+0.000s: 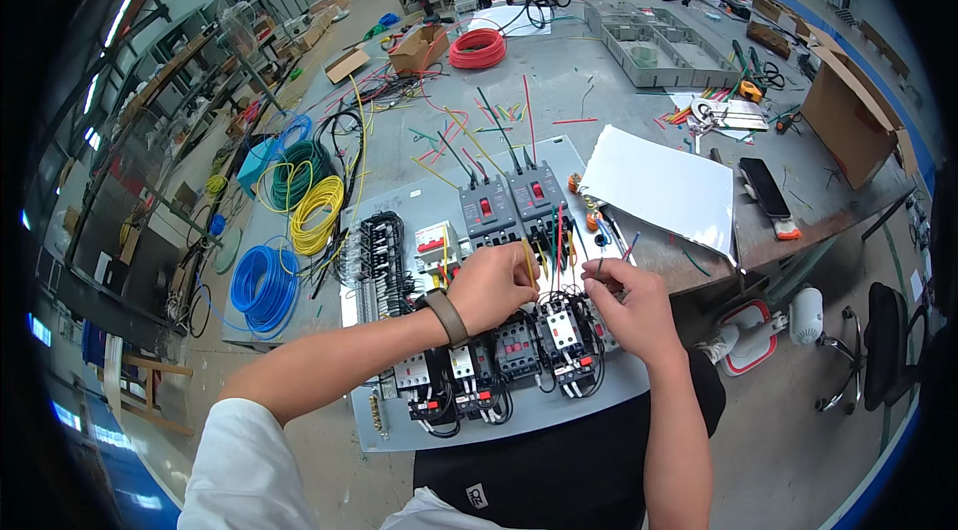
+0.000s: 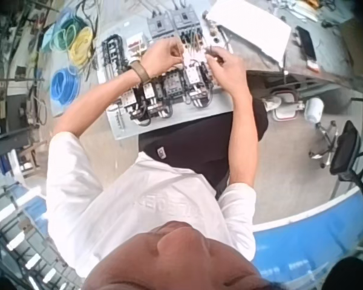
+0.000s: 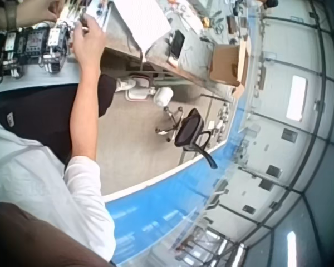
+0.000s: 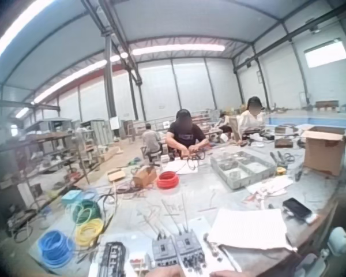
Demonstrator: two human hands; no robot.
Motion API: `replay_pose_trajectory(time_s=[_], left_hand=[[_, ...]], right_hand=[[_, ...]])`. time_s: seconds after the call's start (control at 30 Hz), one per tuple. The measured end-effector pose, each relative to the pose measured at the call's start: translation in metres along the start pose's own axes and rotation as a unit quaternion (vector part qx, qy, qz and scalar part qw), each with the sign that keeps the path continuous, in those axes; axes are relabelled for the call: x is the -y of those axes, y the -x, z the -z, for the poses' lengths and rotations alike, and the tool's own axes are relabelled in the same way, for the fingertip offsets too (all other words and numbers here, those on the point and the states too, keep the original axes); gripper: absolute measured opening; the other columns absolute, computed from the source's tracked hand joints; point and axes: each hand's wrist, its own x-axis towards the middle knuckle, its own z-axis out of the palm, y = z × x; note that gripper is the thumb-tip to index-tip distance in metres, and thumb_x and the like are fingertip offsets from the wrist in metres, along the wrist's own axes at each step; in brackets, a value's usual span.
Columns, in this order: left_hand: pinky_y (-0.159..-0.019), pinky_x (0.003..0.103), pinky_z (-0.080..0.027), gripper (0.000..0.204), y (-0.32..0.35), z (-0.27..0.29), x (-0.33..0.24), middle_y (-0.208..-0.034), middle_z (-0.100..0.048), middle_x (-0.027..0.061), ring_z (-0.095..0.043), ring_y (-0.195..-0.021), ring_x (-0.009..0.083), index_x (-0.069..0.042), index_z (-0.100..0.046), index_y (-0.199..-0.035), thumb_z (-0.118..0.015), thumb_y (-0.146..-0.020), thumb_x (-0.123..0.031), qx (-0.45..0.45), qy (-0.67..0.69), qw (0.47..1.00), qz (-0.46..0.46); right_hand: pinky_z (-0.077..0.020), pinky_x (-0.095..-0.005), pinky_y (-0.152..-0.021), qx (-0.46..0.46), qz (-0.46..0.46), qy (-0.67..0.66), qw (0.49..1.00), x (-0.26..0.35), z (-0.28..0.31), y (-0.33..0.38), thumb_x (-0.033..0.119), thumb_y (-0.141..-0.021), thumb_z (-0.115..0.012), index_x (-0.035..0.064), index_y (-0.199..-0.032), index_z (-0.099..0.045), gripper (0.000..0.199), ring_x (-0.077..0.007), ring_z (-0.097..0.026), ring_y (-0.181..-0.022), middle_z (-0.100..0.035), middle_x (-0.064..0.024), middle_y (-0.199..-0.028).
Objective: The person works on an electrical control panel, stripping wire ends with pliers and inserting them into terminal blocks. The person handles multiple colored wires and uses pliers to prepare and connect them to the panel components.
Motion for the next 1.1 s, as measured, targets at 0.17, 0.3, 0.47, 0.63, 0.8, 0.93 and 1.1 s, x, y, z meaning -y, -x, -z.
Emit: replay_pose_trajectory(time_s=[0.17,0.3,0.47,0.63,0.8,0.93,1.1], left_hand=[[-0.079,0.032,-0.064,0.015,0.012,0.009,-0.011,-0.092,-0.082,0.0098,-0.083,-0.09,0.0207,-0.002,-0.07,-0.097,-0.082,-0.088,0.001,-0.053,-0.032,0.996,-0.057],[-0.08,0.031,-0.064,0.011,0.02,0.023,-0.027,-0.091,-0.082,0.0097,-0.082,-0.088,0.019,-0.001,-0.073,-0.097,-0.082,-0.089,0.0,-0.066,-0.049,0.992,-0.099],[-0.074,0.027,-0.062,0.011,0.025,0.059,-0.048,-0.091,-0.081,0.0075,-0.078,-0.085,0.0126,0.0,-0.073,-0.095,-0.083,-0.091,0.001,-0.093,0.064,0.99,-0.085],[-0.074,0.027,-0.061,0.019,-0.028,0.075,-0.023,-0.1,-0.077,0.0054,-0.074,-0.083,0.011,0.001,-0.072,-0.11,-0.077,-0.102,-0.014,0.006,0.182,0.983,-0.029],[-0.078,0.031,-0.064,0.038,-0.082,0.058,-0.004,-0.101,-0.076,0.0067,-0.076,-0.087,0.0153,0.003,-0.07,-0.118,-0.069,-0.109,-0.034,0.161,0.158,0.971,0.083],[-0.08,0.038,-0.068,0.034,-0.104,0.048,0.009,-0.102,-0.077,0.0115,-0.08,-0.095,0.0219,0.001,-0.067,-0.116,-0.069,-0.109,-0.033,0.229,0.254,0.921,0.188],[-0.073,0.033,-0.068,0.023,-0.099,0.028,0.011,-0.092,-0.079,0.0115,-0.081,-0.085,0.0212,-0.002,-0.066,-0.096,-0.081,-0.1,-0.019,0.183,0.224,0.954,0.082]], right_hand=[[-0.0569,-0.0316,-0.075,0.005,-0.002,0.006,1.0,-0.001,0.001,-0.001,0.011,-0.097,-0.075,0.0007,-0.117,-0.078,0.023,-0.0154,-0.072,-0.079,-0.079,-0.0104,-0.091],[-0.0581,-0.0334,-0.073,0.001,0.005,0.009,1.0,-0.003,0.002,0.0,0.012,-0.097,-0.075,0.0022,-0.119,-0.078,0.024,-0.0203,-0.075,-0.076,-0.08,-0.0141,-0.092],[-0.0586,-0.0331,-0.073,0.008,-0.004,0.017,1.0,0.0,0.002,0.0,0.012,-0.097,-0.075,0.0019,-0.119,-0.078,0.024,-0.0199,-0.075,-0.077,-0.08,-0.014,-0.093],[-0.0591,-0.0327,-0.075,0.005,-0.001,0.045,0.999,-0.002,0.003,-0.001,0.012,-0.097,-0.075,0.0011,-0.118,-0.078,0.023,-0.02,-0.076,-0.079,-0.081,-0.0147,-0.097],[-0.0589,-0.0322,-0.077,-0.004,-0.016,0.002,1.0,-0.003,-0.002,-0.002,0.013,-0.098,-0.074,-0.0016,-0.118,-0.078,0.024,-0.0163,-0.075,-0.083,-0.082,-0.0126,-0.098],[-0.0567,-0.0299,-0.076,0.013,-0.024,0.031,0.999,0.001,-0.002,-0.003,0.012,-0.098,-0.075,-0.0021,-0.114,-0.079,0.022,-0.0135,-0.072,-0.081,-0.081,-0.0103,-0.094],[-0.06,-0.03,-0.08,0.005,-0.04,-0.003,0.999,-0.005,0.005,-0.001,0.007,-0.096,-0.076,-0.0021,-0.115,-0.079,0.021,-0.0162,-0.076,-0.086,-0.082,-0.0112,-0.1]])
